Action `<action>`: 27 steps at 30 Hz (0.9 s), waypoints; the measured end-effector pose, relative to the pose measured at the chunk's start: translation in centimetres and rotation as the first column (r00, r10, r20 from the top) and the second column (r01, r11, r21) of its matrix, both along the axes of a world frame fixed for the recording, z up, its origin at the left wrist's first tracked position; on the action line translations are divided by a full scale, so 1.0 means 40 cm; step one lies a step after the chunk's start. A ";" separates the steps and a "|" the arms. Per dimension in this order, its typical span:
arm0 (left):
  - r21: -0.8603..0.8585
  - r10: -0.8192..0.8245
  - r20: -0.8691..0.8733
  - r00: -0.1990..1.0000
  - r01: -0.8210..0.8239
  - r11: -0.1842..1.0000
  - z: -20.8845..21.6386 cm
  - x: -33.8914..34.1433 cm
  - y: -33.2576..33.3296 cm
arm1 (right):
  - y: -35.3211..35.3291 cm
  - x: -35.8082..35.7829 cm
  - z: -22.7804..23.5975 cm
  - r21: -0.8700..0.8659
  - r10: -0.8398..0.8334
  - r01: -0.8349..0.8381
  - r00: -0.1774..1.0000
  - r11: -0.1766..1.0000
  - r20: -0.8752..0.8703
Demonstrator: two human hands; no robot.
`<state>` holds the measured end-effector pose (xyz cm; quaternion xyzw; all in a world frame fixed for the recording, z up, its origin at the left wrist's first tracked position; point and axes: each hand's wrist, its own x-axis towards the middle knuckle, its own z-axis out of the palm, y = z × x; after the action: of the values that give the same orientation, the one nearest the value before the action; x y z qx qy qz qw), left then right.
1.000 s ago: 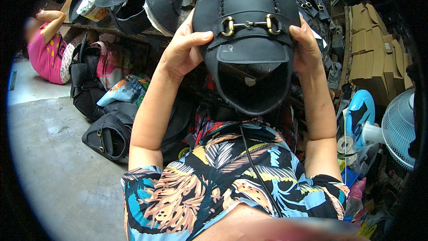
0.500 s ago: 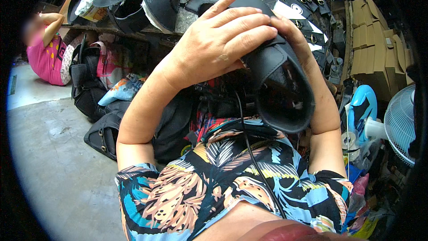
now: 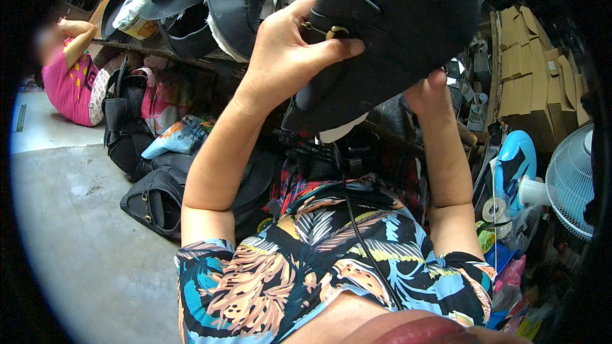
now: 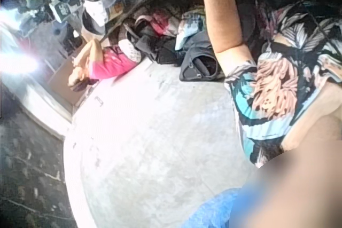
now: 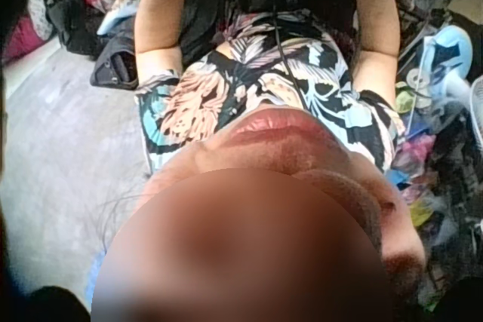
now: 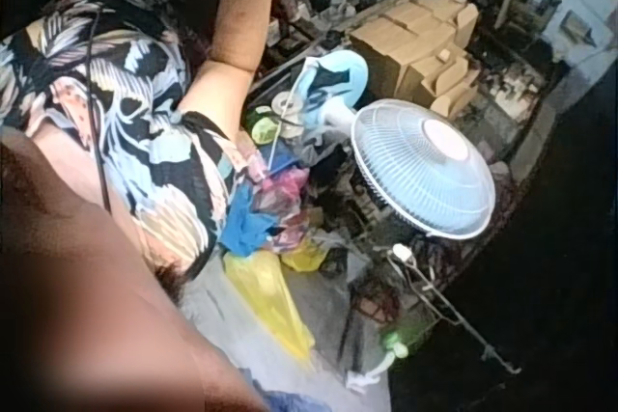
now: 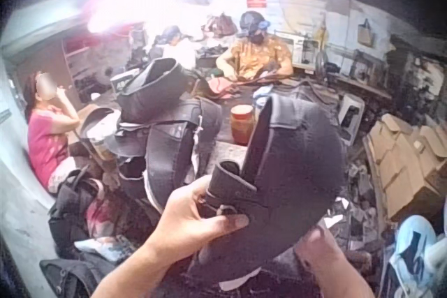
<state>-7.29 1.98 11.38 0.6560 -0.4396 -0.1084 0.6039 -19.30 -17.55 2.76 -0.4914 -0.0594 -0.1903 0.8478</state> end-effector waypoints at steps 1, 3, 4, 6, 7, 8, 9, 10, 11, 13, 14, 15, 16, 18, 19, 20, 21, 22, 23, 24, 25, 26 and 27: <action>0.009 0.007 -0.039 0.999 -0.006 1.000 -0.005 -0.002 -0.002 | 0.020 0.000 0.014 0.023 -0.014 0.013 0.999 1.000 0.037; 0.018 0.017 -0.076 0.997 -0.015 1.000 -0.011 -0.003 -0.003 | 0.053 0.005 0.042 0.027 -0.133 0.133 0.991 0.991 0.011; 0.019 0.018 -0.074 0.997 -0.017 1.000 -0.013 -0.003 -0.005 | 0.065 0.011 0.054 0.037 -0.166 0.167 0.986 0.985 -0.033; 0.040 0.029 -0.089 0.996 -0.025 0.999 -0.014 -0.001 -0.006 | 0.083 0.022 0.071 0.086 -0.165 0.165 0.986 0.983 -0.011; 0.060 0.039 -0.106 0.994 -0.033 0.998 -0.015 0.001 -0.007 | 0.089 0.025 0.075 0.176 -0.124 0.132 0.991 0.975 -0.057; 0.080 0.050 -0.123 0.991 -0.040 0.996 -0.017 0.003 -0.009 | 0.095 0.029 0.077 0.266 -0.063 0.073 0.997 0.961 -0.046; 0.082 0.056 -0.090 0.994 -0.048 0.995 -0.020 0.003 -0.011 | 0.102 0.030 0.076 0.350 -0.006 0.018 0.999 0.936 -0.034; 0.084 0.060 -0.058 0.997 -0.055 0.995 -0.023 0.003 -0.012 | 0.109 0.031 0.074 0.355 -0.027 0.055 0.996 0.933 -0.084; 0.087 0.073 -0.025 0.997 -0.070 0.994 -0.027 0.001 -0.014 | 0.116 0.032 0.071 0.356 -0.051 0.098 0.989 0.929 -0.139; 0.081 0.091 0.051 0.995 -0.094 0.992 -0.035 -0.004 -0.016 | 0.130 0.032 0.064 0.337 -0.113 0.176 0.974 0.925 -0.197; 0.088 0.101 0.094 0.990 -0.109 0.990 -0.037 -0.007 -0.017 | 0.136 0.033 0.062 0.321 -0.151 0.210 0.968 0.924 -0.199; 0.073 0.087 0.106 0.991 -0.095 0.993 -0.038 -0.010 -0.016 | 0.141 0.034 0.060 0.307 -0.180 0.226 0.969 0.925 -0.169; 0.064 0.073 0.086 0.994 -0.079 0.995 -0.037 -0.011 -0.016 | 0.144 0.034 0.060 0.310 -0.205 0.259 0.959 0.915 -0.197; 0.056 0.030 0.060 0.998 -0.034 0.998 -0.030 -0.015 -0.015 | 0.146 0.035 0.062 0.323 -0.236 0.288 0.953 0.902 -0.192; 0.092 0.073 0.097 0.993 -0.082 0.992 -0.026 -0.018 -0.015 | 0.145 0.036 0.065 0.328 -0.239 0.302 0.946 0.895 -0.217; 0.124 0.116 0.133 0.984 -0.132 0.983 -0.023 -0.024 -0.015 | 0.146 0.035 0.067 0.330 -0.242 0.315 0.939 0.890 -0.244; 0.163 0.163 0.169 0.972 -0.190 0.968 -0.022 -0.030 -0.016 | 0.145 0.034 0.069 0.330 -0.262 0.342 0.928 0.880 -0.264; 0.100 0.203 0.201 0.958 -0.226 0.969 -0.021 -0.035 -0.018 | 0.146 0.032 0.071 0.276 -0.265 0.337 0.926 0.900 -0.268; 0.045 0.248 0.231 0.941 -0.265 0.963 -0.022 -0.037 -0.021 | 0.149 0.029 0.073 0.219 -0.285 0.345 0.922 0.913 -0.262; -0.026 0.280 0.274 0.920 -0.284 0.959 -0.023 -0.039 -0.022 | 0.150 0.025 0.074 0.165 -0.306 0.351 0.920 0.922 -0.246; -0.013 0.298 0.245 0.922 -0.305 0.952 -0.024 -0.033 -0.026 | 0.153 0.019 0.075 0.131 -0.310 0.346 0.921 0.929 -0.235; -0.058 0.288 0.220 0.932 -0.283 0.957 -0.027 -0.032 -0.025 | 0.153 0.013 0.076 0.099 -0.315 0.342 0.925 0.935 -0.213; -0.072 0.281 0.181 0.943 -0.272 0.960 -0.030 -0.027 -0.026 | 0.154 0.007 0.076 0.067 -0.320 0.338 0.928 0.939 -0.191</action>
<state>-8.37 0.96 10.17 0.7044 -0.4009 0.0504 0.5835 -19.01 -11.38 5.78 -0.4668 0.1088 -0.2881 0.8290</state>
